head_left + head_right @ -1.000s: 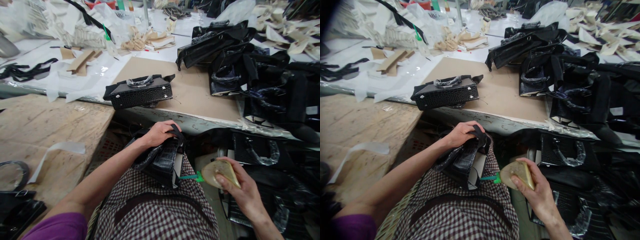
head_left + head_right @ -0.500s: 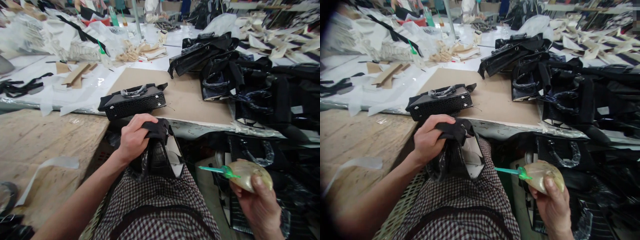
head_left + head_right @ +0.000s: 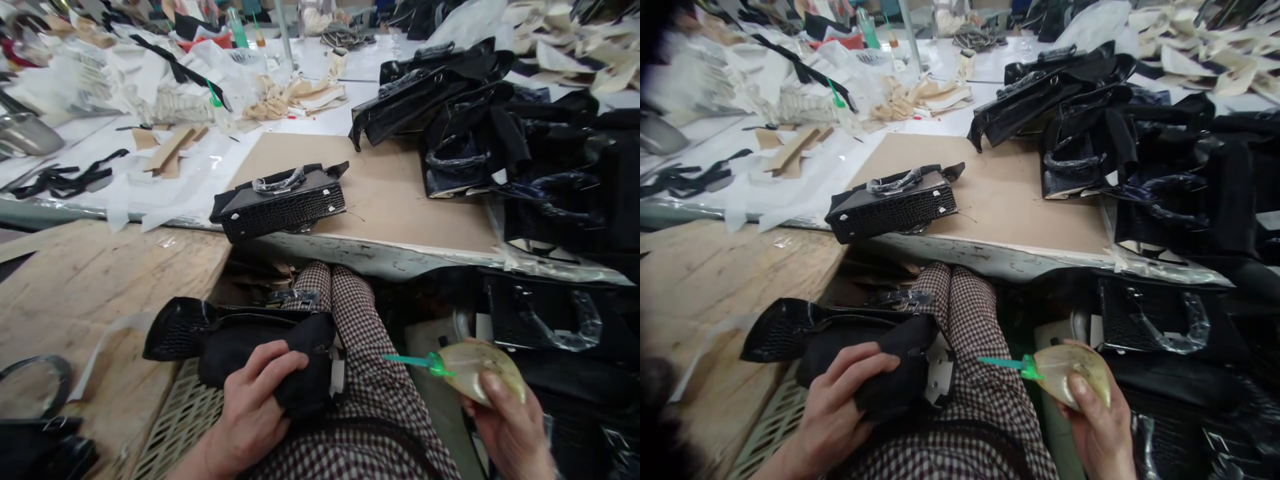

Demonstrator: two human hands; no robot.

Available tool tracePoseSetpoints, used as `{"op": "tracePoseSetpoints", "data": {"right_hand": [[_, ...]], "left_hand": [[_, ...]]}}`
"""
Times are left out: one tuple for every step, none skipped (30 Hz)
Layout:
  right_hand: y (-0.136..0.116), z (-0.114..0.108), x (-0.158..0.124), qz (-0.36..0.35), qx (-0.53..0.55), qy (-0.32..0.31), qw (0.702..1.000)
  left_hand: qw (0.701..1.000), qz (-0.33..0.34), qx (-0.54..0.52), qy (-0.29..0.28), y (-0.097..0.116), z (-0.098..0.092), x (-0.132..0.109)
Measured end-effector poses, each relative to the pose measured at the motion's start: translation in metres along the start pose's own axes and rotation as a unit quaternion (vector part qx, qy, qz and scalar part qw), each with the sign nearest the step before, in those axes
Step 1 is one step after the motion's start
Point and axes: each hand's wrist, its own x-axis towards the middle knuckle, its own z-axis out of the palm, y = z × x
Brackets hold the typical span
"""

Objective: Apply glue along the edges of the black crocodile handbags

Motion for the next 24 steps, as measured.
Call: {"op": "tracePoseSetpoints", "data": {"right_hand": [[0.003,0.000,0.000,0.005,-0.023,-0.015,1.000],[0.006,0.000,0.000,0.006,-0.053,-0.030,0.998],[0.009,0.001,0.000,0.003,-0.087,-0.045,0.995],[0.012,0.001,0.001,-0.004,-0.125,-0.062,0.990],[0.015,0.003,0.001,-0.016,-0.160,-0.077,0.984],[0.017,0.004,0.002,-0.029,-0.194,-0.090,0.976],[0.019,0.006,0.002,-0.041,-0.224,-0.103,0.968],[0.020,0.009,0.002,-0.053,-0.250,-0.115,0.960],[0.021,0.013,0.001,-0.064,-0.271,-0.125,0.952],[0.022,0.016,0.000,-0.075,-0.286,-0.131,0.946],[0.022,0.020,-0.001,-0.086,-0.294,-0.135,0.942],[0.022,0.023,-0.002,-0.095,-0.298,-0.137,0.940],[0.023,0.026,-0.002,-0.102,-0.297,-0.137,0.939],[0.023,0.028,-0.003,-0.107,-0.296,-0.136,0.939],[0.024,0.029,-0.003,-0.109,-0.298,-0.139,0.938],[0.025,0.030,-0.003,-0.110,-0.304,-0.145,0.935],[0.026,0.030,-0.002,-0.113,-0.312,-0.150,0.931],[0.027,0.031,-0.002,-0.116,-0.322,-0.155,0.927],[0.028,0.031,-0.001,-0.120,-0.332,-0.160,0.922],[0.028,0.032,0.000,-0.125,-0.340,-0.164,0.918],[0.029,0.033,0.000,-0.130,-0.348,-0.168,0.913],[0.029,0.035,0.001,-0.136,-0.354,-0.172,0.909],[0.029,0.036,0.001,-0.140,-0.360,-0.179,0.905],[0.028,0.037,0.002,-0.144,-0.366,-0.184,0.901]], "left_hand": [[1.000,-0.019,-0.012,-0.002,0.004,-0.004,-0.004],[0.999,-0.039,-0.027,-0.002,0.007,-0.008,-0.007],[0.997,-0.061,-0.042,-0.001,0.009,-0.012,-0.009],[0.995,-0.085,-0.057,-0.001,0.011,-0.015,-0.010],[0.991,-0.113,-0.069,-0.001,0.011,-0.018,-0.011],[0.987,-0.143,-0.077,0.004,0.011,-0.021,-0.012],[0.981,-0.175,-0.083,0.009,0.011,-0.024,-0.013],[0.975,-0.205,-0.089,0.013,0.010,-0.026,-0.014],[0.968,-0.233,-0.094,0.017,0.010,-0.028,-0.015],[0.962,-0.253,-0.102,0.020,0.009,-0.029,-0.016],[0.957,-0.267,-0.110,0.021,0.009,-0.029,-0.016],[0.954,-0.274,-0.118,0.022,0.008,-0.029,-0.017],[0.952,-0.278,-0.124,0.023,0.008,-0.028,-0.017],[0.952,-0.278,-0.129,0.026,0.008,-0.028,-0.017],[0.951,-0.276,-0.133,0.029,0.009,-0.027,-0.017],[0.951,-0.275,-0.136,0.030,0.009,-0.027,-0.017],[0.951,-0.274,-0.138,0.029,0.009,-0.026,-0.018],[0.952,-0.272,-0.139,0.028,0.010,-0.026,-0.018],[0.953,-0.269,-0.141,0.026,0.010,-0.026,-0.019],[0.954,-0.264,-0.140,0.024,0.011,-0.026,-0.019],[0.955,-0.260,-0.139,0.023,0.012,-0.026,-0.020],[0.957,-0.255,-0.136,0.022,0.013,-0.026,-0.021],[0.958,-0.251,-0.134,0.020,0.015,-0.026,-0.021],[0.960,-0.248,-0.132,0.018,0.016,-0.026,-0.022]]}}
